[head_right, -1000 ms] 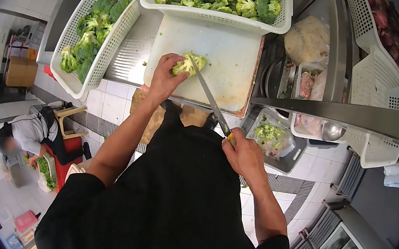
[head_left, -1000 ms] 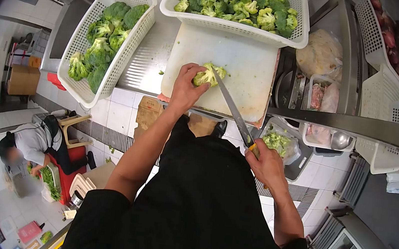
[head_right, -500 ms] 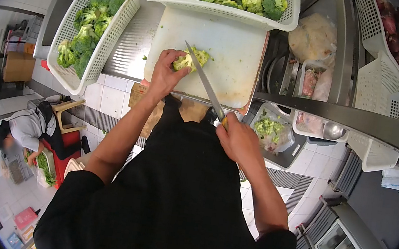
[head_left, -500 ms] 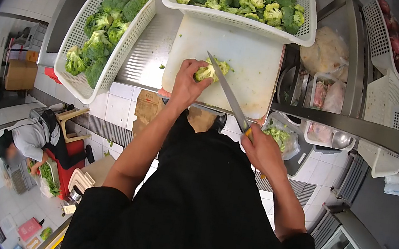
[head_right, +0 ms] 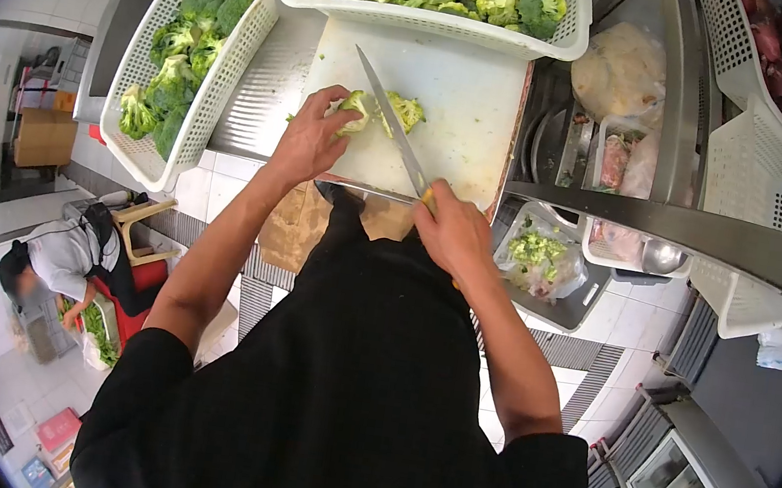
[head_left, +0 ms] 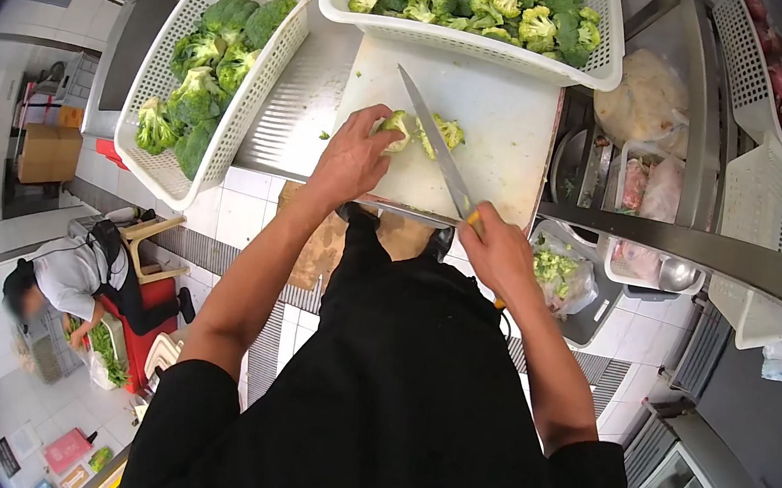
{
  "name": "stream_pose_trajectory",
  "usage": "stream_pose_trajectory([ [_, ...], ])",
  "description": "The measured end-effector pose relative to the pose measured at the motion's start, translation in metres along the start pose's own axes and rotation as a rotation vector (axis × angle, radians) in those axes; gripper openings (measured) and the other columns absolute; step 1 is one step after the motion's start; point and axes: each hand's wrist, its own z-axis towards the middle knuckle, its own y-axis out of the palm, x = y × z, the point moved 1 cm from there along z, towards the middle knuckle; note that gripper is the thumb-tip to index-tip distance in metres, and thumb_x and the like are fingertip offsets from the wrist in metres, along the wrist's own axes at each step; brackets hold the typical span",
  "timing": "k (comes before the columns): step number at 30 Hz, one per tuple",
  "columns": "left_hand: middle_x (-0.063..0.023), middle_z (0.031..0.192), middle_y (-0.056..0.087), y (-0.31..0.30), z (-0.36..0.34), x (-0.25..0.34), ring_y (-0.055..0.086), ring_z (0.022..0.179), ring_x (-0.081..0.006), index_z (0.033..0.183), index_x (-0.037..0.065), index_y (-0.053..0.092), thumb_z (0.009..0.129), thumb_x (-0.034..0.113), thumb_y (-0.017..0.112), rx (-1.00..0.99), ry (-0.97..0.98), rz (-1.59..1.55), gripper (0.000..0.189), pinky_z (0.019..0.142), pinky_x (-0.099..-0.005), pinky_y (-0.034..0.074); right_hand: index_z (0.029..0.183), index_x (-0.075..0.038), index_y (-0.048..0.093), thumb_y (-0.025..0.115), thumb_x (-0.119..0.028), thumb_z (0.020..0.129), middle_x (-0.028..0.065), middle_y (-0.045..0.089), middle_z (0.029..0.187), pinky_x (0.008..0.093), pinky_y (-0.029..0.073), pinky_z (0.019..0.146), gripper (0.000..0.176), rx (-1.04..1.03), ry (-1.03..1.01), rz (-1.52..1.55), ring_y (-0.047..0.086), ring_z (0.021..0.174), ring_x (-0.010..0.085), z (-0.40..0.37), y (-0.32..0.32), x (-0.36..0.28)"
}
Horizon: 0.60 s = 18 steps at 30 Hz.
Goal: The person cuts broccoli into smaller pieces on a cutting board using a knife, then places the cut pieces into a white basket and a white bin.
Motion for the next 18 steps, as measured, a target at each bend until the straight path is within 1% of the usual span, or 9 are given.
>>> stream_pose_trajectory([
  [1,-0.0137,0.139,0.052,-0.003,-0.001,0.001,0.059,0.119,-0.0348,0.121,0.009,0.068,0.083,0.007,0.076,0.01,0.007,-0.006,0.039,0.096,-0.0428,0.052,0.118,-0.004,0.057,0.06,-0.033,0.097,0.0248,0.071,0.092,0.0555,0.051,0.083,0.036,0.0,0.0,0.007,0.068,0.09,0.0479,-0.011,-0.005,0.005],
  [2,-0.0137,0.139,0.052,-0.002,-0.002,0.004,0.059,0.119,-0.0348,0.121,0.009,0.068,0.083,0.007,0.076,0.003,0.013,-0.005,0.039,0.096,-0.0428,0.052,0.116,-0.005,0.058,0.061,-0.034,0.097,0.0241,0.071,0.09,0.0554,0.051,0.083,0.034,0.004,-0.014,0.013,0.068,0.09,0.048,-0.024,-0.011,0.011],
  [4,-0.013,0.133,0.056,0.002,-0.004,0.006,0.063,0.112,-0.0351,0.116,0.007,0.069,0.085,0.007,0.074,0.073,-0.294,-0.222,0.032,0.093,-0.0431,0.054,0.113,-0.006,0.059,0.061,-0.034,0.097,0.0234,0.071,0.089,0.0553,0.05,0.082,0.033,0.01,-0.017,0.025,0.067,0.089,0.0481,-0.046,-0.023,0.016],
  [5,-0.013,0.133,0.056,0.005,-0.004,0.006,0.063,0.112,-0.0351,0.116,0.007,0.069,0.085,0.007,0.074,0.066,-0.291,-0.223,0.032,0.093,-0.0431,0.054,0.111,-0.006,0.059,0.062,-0.035,0.097,0.0242,0.07,0.087,0.0554,0.05,0.082,0.033,-0.055,0.022,0.009,0.067,0.089,0.0484,-0.056,-0.029,0.016],
  [6,-0.0133,0.13,0.059,0.007,-0.005,0.005,0.064,0.108,-0.0338,0.116,0.006,0.067,0.086,0.006,0.073,0.088,-0.287,-0.266,0.031,0.09,-0.0415,0.055,0.109,-0.006,0.059,0.062,-0.035,0.096,0.025,0.07,0.086,0.0555,0.05,0.082,0.032,-0.12,0.059,-0.01,0.067,0.089,0.0486,-0.063,-0.032,0.018],
  [7,-0.0136,0.127,0.061,0.009,-0.006,0.005,0.066,0.105,-0.0324,0.116,0.005,0.065,0.087,0.006,0.073,0.111,-0.284,-0.308,0.03,0.087,-0.0398,0.057,0.108,-0.006,0.058,0.064,-0.035,0.096,0.0262,0.069,0.083,0.0559,0.05,0.081,0.032,-0.106,0.042,-0.025,0.067,0.087,0.0494,-0.07,-0.031,0.022],
  [10,-0.0129,0.125,0.063,0.012,-0.01,0.007,0.066,0.107,-0.0307,0.115,0.004,0.063,0.087,0.005,0.072,0.167,-0.246,-0.32,0.03,0.086,-0.0376,0.057,0.107,-0.006,0.058,0.064,-0.034,0.096,0.0265,0.068,0.08,0.0564,0.05,0.079,0.031,-0.153,0.046,-0.073,0.067,0.086,0.0494,-0.078,-0.029,0.025],
  [13,-0.0121,0.126,0.063,0.013,-0.009,0.006,0.066,0.108,-0.0286,0.117,0.004,0.062,0.087,0.002,0.071,0.177,-0.318,-0.409,0.032,0.088,-0.037,0.057,0.107,-0.006,0.058,0.064,-0.034,0.096,0.0257,0.068,0.08,0.0566,0.051,0.078,0.031,-0.175,0.028,-0.098,0.067,0.085,0.0488,-0.077,-0.028,0.026],
  [18,-0.0114,0.126,0.063,0.01,-0.008,0.006,0.066,0.108,-0.0269,0.118,0.003,0.064,0.086,-0.001,0.07,0.161,-0.317,-0.407,0.032,0.09,-0.0362,0.057,0.106,-0.005,0.057,0.063,-0.031,0.097,0.0241,0.069,0.079,0.0562,0.052,0.078,0.028,-0.137,-0.033,-0.166,0.068,0.084,0.0471,-0.072,-0.032,0.019],
])
